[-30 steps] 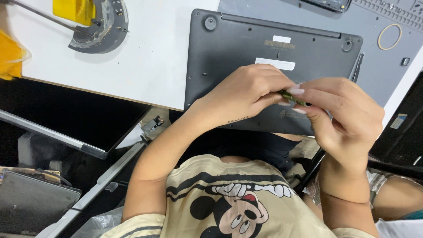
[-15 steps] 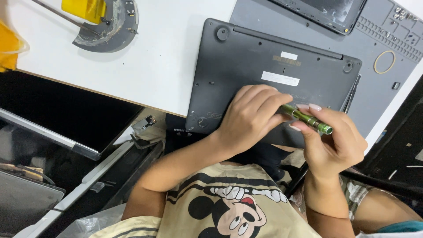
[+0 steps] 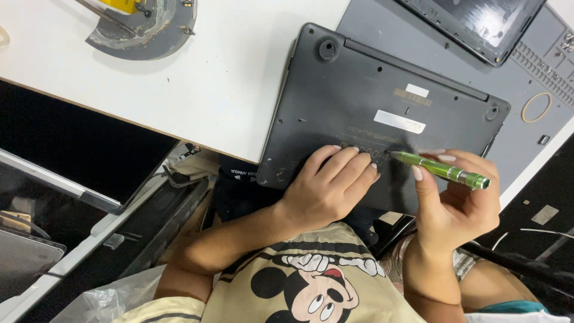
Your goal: The person uses a green screwdriver to remove screws from the back panel of a black electronic device. They then use tweezers to pick up small components and place them on the table.
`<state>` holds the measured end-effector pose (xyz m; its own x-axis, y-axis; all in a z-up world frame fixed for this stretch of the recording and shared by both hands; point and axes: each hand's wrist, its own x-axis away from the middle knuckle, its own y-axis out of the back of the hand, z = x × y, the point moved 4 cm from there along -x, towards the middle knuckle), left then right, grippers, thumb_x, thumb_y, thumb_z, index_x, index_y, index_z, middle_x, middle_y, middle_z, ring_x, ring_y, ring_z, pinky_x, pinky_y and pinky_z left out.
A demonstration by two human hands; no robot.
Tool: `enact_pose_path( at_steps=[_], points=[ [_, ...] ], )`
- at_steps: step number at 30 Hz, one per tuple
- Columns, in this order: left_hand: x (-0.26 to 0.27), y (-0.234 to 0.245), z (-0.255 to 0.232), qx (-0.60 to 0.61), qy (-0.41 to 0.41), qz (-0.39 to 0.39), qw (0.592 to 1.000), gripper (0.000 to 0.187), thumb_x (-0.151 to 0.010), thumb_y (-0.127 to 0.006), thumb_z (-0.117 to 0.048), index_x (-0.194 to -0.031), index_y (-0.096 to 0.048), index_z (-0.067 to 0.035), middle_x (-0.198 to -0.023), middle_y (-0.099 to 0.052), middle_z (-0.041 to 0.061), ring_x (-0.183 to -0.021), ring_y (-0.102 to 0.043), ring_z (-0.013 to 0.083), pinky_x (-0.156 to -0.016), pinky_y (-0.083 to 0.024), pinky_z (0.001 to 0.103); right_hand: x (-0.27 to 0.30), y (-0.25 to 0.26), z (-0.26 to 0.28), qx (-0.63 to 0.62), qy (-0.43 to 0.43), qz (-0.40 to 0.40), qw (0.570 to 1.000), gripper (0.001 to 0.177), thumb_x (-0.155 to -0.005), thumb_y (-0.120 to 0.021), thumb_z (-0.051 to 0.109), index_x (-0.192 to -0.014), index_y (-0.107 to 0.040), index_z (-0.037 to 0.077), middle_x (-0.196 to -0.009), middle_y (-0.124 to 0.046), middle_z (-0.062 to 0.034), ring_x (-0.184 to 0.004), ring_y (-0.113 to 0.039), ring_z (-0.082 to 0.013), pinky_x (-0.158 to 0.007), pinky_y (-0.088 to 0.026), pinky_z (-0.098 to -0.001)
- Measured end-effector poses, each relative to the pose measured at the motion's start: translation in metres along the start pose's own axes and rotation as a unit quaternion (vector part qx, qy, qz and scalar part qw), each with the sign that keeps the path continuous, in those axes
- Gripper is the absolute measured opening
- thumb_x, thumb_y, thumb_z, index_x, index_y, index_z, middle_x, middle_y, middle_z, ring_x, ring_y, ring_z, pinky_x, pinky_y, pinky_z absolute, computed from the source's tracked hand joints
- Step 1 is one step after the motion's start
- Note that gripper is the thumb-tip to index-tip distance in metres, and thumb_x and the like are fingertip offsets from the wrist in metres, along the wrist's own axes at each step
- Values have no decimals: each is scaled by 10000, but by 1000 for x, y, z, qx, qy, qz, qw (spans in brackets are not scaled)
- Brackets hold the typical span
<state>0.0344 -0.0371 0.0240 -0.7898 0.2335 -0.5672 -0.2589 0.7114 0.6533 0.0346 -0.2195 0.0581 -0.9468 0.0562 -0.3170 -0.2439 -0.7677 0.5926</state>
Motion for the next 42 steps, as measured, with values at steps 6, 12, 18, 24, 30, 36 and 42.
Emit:
enact_pose_path(
  at_steps=[6, 12, 18, 24, 30, 36, 42],
  points=[
    [1, 0, 3, -2, -14, 18, 1000, 129, -1099, -637, -166, -1042, -750, -139, -1095, -713, 29, -1038, -689, 189, -983, -524, 338, 2, -4, 0, -36, -68, 9, 997, 335, -1020, -783, -44, -1162, -489, 26, -1084, -605, -241, -991, -680, -328, -973, -613, -408],
    [-2, -2, 1, -39, -11, 18, 999, 140, -1107, -664, -214, -1032, -764, -151, -1116, -644, 9, -1054, -616, 161, -996, -512, 323, 7, -12, 1, -20, -28, -21, 999, 387, -952, -846, -22, -1115, -495, -3, -1013, -578, -243, -926, -663, -350, -893, -642, -435],
    [-4, -2, 3, -18, 16, 36, 999, 152, -1108, -664, -215, -1010, -759, -148, -1134, -647, 0, -1029, -630, 155, -987, -502, 315, 8, -11, 9, 1, -49, -20, 999, 332, -997, -815, 5, -1129, -510, -17, -1036, -611, -260, -944, -704, -379, -913, -611, -414],
    [-6, -2, 5, -17, 14, 37, 999, 150, -1108, -658, -205, -999, -746, -154, -1122, -648, 1, -1011, -625, 153, -969, -496, 308, -2, -3, 7, -16, 31, 79, 996, 222, -960, -753, -116, -1033, -544, -100, -924, -633, -306, -898, -742, -460, -882, -694, -520],
    [-5, -2, 5, -9, 11, 42, 999, 127, -1096, -665, -179, -1017, -762, -151, -1120, -648, 3, -1011, -628, 157, -972, -494, 311, -37, 4, 17, -88, 10, 310, 947, 160, -1001, -479, -130, -953, -598, -36, -1026, -680, -267, -1030, -759, -426, -1033, -671, -509],
    [-2, -4, 3, -25, -6, 45, 999, 157, -1112, -645, -212, -1025, -762, -153, -1154, -650, 21, -1050, -611, 169, -964, -510, 317, -31, -4, 20, -5, 4, 234, 972, 152, -1010, -692, 57, -982, -558, -8, -1136, -602, -237, -1148, -684, -387, -1112, -616, -492],
    [8, -8, 1, -53, -41, 72, 995, 265, -1139, -524, -219, -1181, -775, -146, -1298, -690, 38, -1256, -580, 183, -1057, -479, 333, -8, -3, 17, 61, -38, 103, 992, 262, -980, -848, -19, -1041, -606, -99, -1038, -659, -309, -986, -698, -381, -985, -568, -430]
  ],
)
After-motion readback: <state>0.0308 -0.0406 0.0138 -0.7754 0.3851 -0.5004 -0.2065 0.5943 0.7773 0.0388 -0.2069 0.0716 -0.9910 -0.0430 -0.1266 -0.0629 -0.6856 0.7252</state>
